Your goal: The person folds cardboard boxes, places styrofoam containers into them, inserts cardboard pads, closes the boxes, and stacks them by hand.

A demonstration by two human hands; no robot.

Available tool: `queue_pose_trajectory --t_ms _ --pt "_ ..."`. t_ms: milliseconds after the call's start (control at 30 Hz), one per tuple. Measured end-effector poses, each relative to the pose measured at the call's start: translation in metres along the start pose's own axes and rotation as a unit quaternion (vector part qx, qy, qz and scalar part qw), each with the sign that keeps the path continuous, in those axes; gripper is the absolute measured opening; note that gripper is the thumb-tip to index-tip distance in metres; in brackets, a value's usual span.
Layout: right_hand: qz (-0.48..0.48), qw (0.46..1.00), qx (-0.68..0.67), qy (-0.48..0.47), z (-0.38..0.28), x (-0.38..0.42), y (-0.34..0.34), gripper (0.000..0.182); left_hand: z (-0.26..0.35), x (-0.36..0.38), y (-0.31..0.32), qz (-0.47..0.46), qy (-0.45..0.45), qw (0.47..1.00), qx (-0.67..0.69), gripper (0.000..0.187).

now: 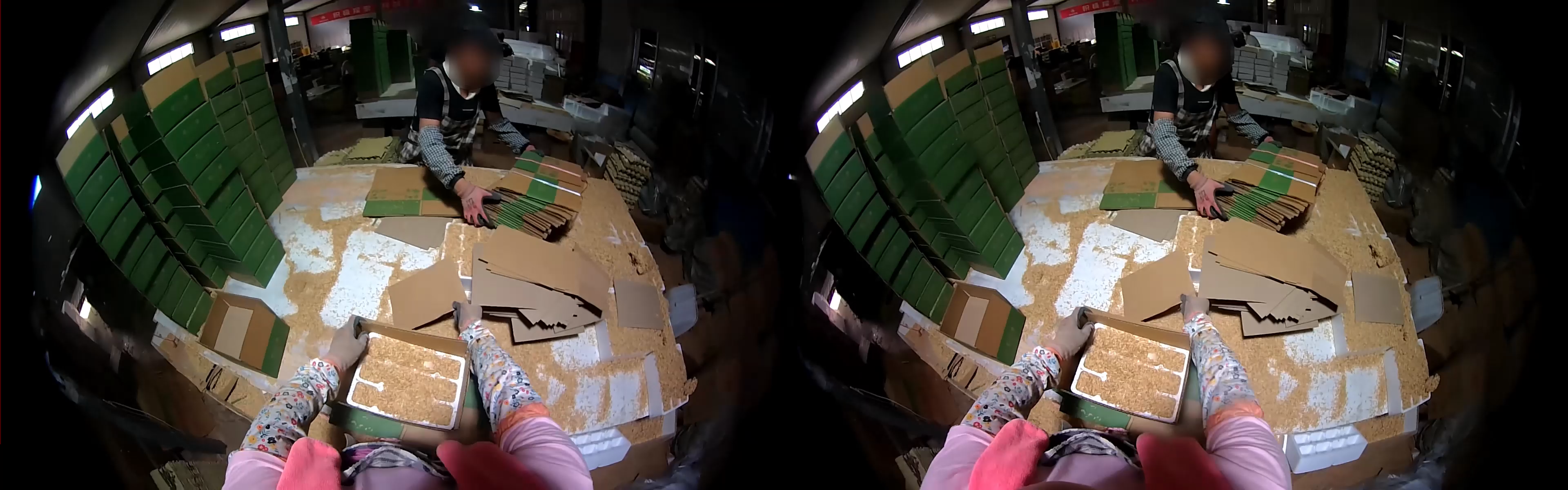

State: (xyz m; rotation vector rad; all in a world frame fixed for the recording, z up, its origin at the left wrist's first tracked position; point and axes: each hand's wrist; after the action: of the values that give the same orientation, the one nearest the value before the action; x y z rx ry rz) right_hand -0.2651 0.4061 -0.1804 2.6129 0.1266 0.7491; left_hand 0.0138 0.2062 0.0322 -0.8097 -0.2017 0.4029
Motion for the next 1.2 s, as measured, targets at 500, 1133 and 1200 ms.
queue_pose_trajectory --t_ms 500,1133,1200 --pt "-0.3 0.658 0.662 -0.198 -0.013 0.408 0.135 0.045 0.004 0.019 -0.023 0.062 0.059 0.978 0.19 0.055" --pt "-0.143 0.952 0.268 0.03 -0.113 0.331 -0.081 0.056 -0.051 0.045 -0.025 -0.03 0.005 0.975 0.221 0.047" --pt "-0.202 0.883 0.394 0.155 -0.06 0.273 -0.093 0.067 -0.078 0.062 0.029 -0.152 -0.149 0.973 0.088 0.079"
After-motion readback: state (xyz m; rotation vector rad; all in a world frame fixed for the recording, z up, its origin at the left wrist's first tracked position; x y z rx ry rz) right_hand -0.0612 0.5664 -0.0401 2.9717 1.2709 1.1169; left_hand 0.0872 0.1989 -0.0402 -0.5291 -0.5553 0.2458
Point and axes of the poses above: each hand's wrist, its own x-axis away from the middle knuckle, its own y-axis out of the palm, z = x × y, and after that the axes turned 3 degrees about y, right-handed
